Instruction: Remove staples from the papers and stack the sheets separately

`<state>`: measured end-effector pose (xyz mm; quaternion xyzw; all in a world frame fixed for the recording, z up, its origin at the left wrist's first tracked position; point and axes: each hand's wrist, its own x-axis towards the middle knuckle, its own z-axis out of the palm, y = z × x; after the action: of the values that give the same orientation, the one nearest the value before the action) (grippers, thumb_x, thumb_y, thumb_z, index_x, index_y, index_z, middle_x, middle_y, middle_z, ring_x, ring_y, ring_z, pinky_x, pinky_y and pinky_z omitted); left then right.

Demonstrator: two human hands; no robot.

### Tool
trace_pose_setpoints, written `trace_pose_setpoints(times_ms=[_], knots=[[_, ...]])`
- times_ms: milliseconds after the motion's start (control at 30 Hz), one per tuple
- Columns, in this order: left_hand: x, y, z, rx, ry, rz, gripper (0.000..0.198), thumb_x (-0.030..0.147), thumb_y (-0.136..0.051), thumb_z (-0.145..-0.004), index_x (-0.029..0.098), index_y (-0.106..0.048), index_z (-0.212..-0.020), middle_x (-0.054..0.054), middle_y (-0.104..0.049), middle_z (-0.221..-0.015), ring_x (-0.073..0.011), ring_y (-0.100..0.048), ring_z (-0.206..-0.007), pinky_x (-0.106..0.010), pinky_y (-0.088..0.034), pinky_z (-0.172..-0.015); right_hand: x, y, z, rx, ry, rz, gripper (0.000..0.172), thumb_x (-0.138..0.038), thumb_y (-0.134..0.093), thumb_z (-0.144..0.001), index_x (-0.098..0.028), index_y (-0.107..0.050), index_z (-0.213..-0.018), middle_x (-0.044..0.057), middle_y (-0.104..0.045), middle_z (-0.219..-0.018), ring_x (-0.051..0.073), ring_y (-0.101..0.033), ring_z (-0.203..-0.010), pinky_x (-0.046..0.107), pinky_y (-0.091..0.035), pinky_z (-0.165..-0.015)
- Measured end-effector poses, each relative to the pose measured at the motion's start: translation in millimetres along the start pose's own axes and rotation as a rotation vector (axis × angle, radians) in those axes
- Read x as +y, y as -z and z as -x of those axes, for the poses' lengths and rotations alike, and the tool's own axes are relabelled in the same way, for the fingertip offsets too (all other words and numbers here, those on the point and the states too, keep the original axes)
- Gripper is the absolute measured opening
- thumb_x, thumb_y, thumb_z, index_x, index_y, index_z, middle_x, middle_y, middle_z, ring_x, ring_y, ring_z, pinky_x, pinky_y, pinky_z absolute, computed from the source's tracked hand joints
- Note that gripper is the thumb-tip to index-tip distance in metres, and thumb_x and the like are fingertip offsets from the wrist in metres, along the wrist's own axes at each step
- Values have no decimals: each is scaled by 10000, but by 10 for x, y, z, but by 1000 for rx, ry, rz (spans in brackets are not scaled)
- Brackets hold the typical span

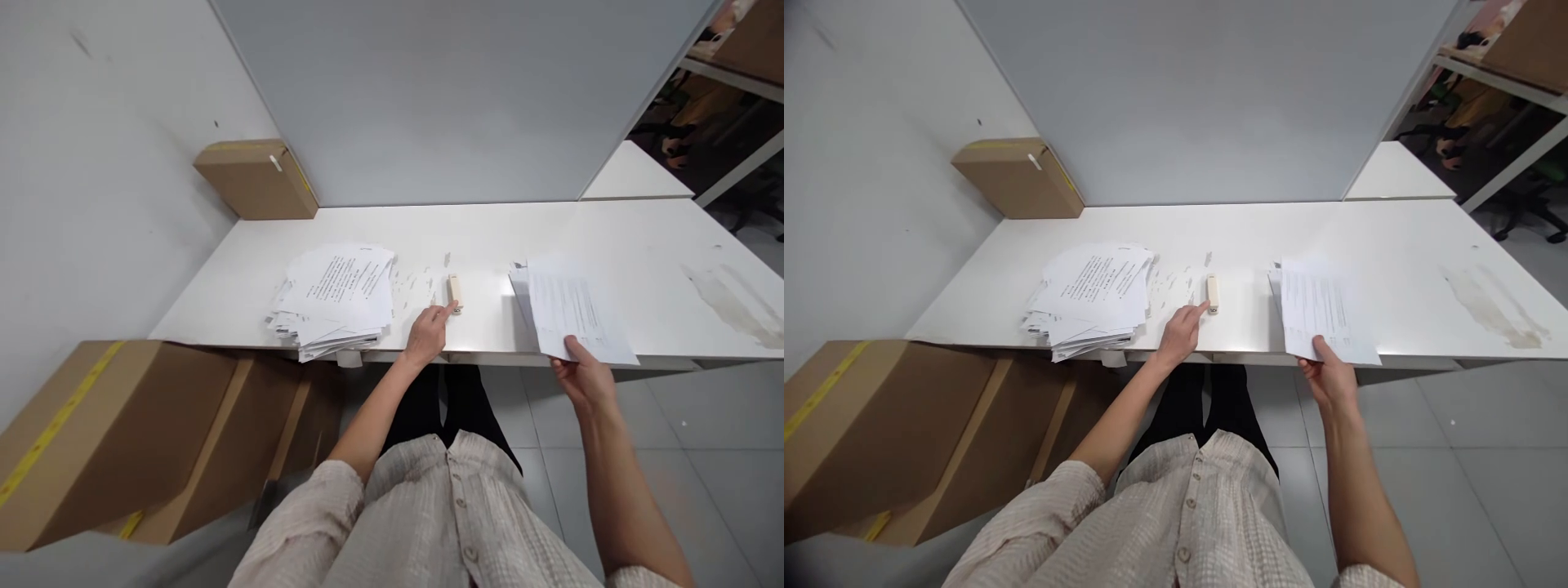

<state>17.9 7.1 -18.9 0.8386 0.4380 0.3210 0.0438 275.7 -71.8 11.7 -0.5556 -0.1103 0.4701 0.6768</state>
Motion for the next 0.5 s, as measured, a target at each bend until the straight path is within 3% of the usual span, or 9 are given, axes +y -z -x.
trace_pose_setpoints(times_ms=[67,133,267,367,500], knots=[[18,149,88,59,-8,-4,448,81,-312,-843,208,-451,-1249,-73,-573,-977,-164,-506,-920,-302,-431,-816,-52,36,-85,-36,-160,-5,288,-257,-722,-647,-194,-615,-907,-4,-669,-731,79,-570,-477,124,-462,-349],[-30,383,197,121,54,-61,388,118,-355,-850,219,-509,-1192,-73,-582,-998,-169,-505,-944,-322,-419,-853,-18,92,-57,-110,-302,-16,236,-342,-676,-706,-181,-619,-869,29,-685,-734,78,-576,-471,123,-486,-377],[-355,952,407,255,349,-298,317,269,-439,-849,216,-545,-1143,-103,-553,-1103,-227,-469,-1076,-409,-365,-936,223,158,198,-216,-427,-51,239,-385,-631,-741,-177,-635,-859,41,-700,-772,67,-566,-460,124,-498,-395],[-650,1253,496,182,518,-457,466,407,-481,-818,171,-479,-1220,-148,-484,-1231,-284,-400,-1176,-444,-335,-960,415,73,370,-251,-478,-52,203,-329,-660,-717,-183,-648,-857,19,-697,-721,68,-560,-454,131,-493,-388],[-850,1379,523,-6,593,-498,528,481,-474,-804,143,-485,-1210,-166,-500,-1234,-303,-429,-1156,-437,-356,-933,547,-208,491,-315,-521,-40,194,-262,-684,-693,-171,-656,-862,16,-696,-719,67,-573,-483,126,-491,-410]])
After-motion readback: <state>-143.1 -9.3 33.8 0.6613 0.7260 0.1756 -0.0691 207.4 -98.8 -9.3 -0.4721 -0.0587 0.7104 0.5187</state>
